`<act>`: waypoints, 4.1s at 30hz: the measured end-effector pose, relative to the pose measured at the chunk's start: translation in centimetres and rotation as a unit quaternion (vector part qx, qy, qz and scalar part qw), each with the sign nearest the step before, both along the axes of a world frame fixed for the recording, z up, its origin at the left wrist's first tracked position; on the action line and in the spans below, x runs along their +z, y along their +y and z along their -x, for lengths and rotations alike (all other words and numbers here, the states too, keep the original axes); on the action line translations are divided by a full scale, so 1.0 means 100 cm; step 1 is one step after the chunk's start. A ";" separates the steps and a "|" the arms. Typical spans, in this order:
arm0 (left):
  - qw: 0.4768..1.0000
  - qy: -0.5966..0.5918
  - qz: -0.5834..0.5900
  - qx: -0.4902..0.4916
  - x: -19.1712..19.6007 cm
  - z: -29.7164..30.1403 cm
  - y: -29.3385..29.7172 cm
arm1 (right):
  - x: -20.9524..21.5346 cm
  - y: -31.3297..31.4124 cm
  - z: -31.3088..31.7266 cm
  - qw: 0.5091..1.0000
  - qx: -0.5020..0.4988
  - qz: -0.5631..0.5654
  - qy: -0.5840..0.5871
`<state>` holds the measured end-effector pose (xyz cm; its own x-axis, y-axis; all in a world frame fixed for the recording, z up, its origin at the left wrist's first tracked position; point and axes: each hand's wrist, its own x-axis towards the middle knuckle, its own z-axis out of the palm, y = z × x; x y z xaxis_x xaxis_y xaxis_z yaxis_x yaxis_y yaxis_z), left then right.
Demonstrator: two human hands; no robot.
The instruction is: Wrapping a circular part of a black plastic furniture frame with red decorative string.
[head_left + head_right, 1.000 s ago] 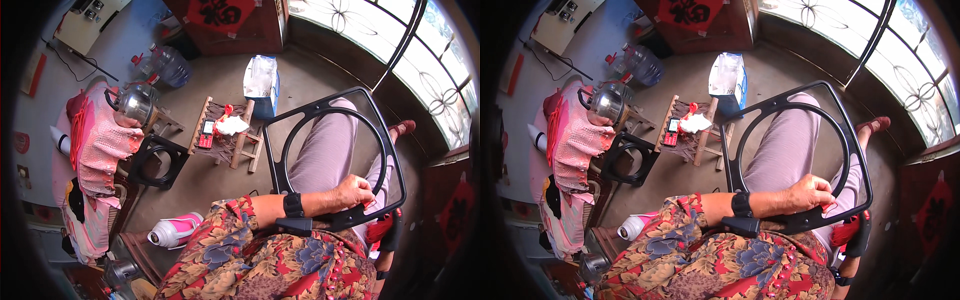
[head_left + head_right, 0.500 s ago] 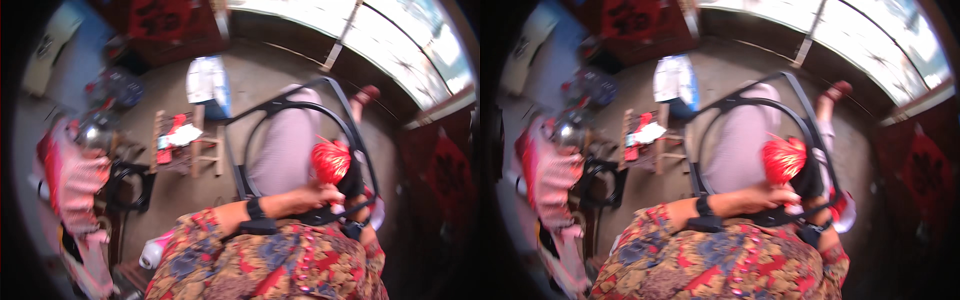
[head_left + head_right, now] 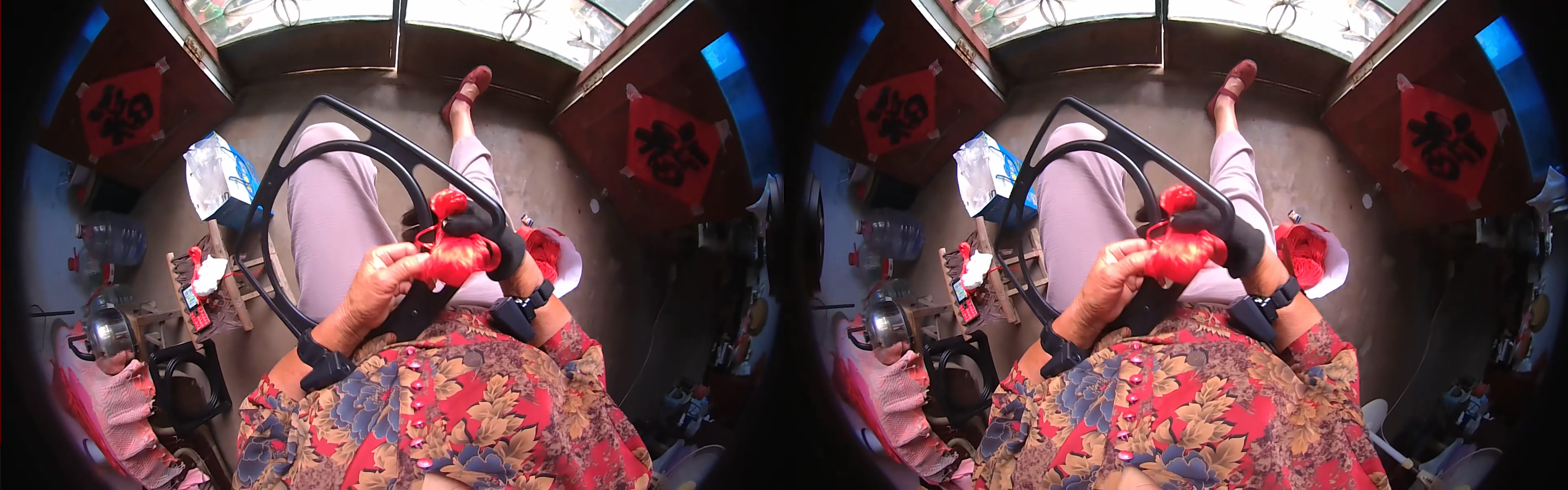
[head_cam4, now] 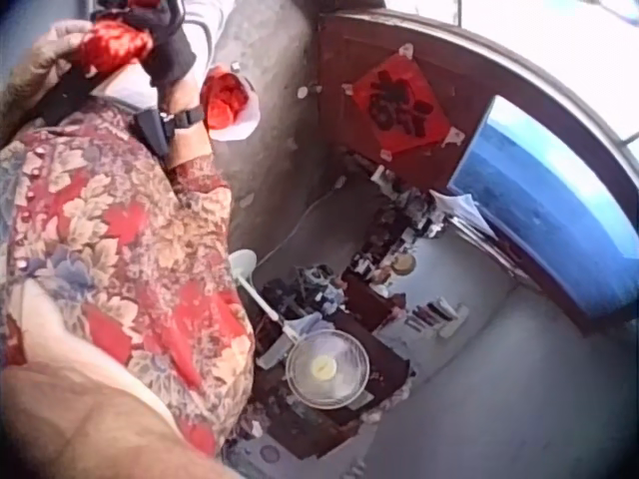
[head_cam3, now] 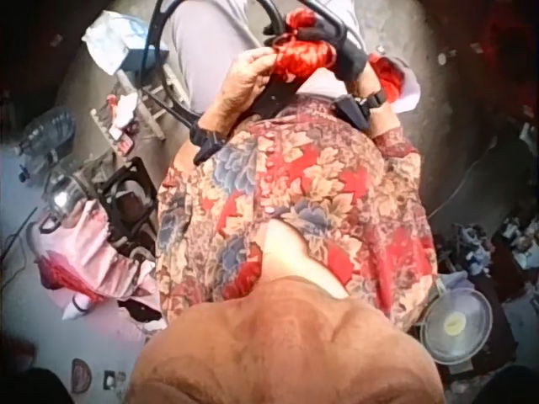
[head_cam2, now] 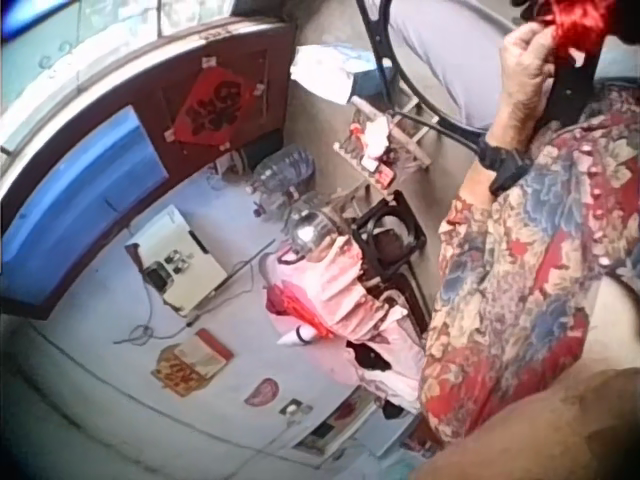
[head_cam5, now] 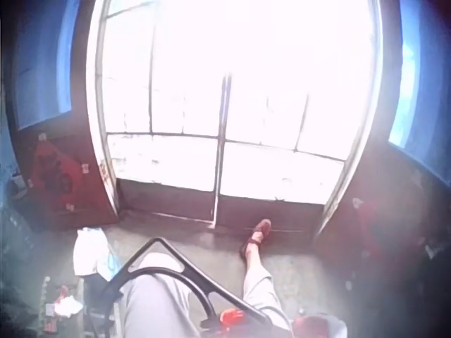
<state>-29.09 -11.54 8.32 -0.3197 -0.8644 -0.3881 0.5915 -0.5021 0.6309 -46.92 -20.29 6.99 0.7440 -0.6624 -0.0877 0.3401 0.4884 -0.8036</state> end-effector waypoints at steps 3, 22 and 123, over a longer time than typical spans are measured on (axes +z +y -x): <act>1.000 0.006 0.004 -0.013 -0.007 -0.010 -0.001 | -0.040 0.006 0.026 0.977 -0.112 -0.164 -0.080; 0.999 0.016 -0.011 0.035 -0.001 -0.016 -0.002 | 0.020 0.053 0.182 0.892 -0.307 -0.145 -0.297; 0.996 0.035 -0.013 -0.085 -0.013 -0.003 -0.003 | -0.021 -0.005 -0.033 0.979 -0.099 0.150 0.100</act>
<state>-28.75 -11.87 7.04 -0.4878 -0.7850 -0.3819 0.5381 -0.6149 0.5765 -43.62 -20.82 4.91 0.5868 -0.8097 0.0014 0.2254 0.1617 -0.9607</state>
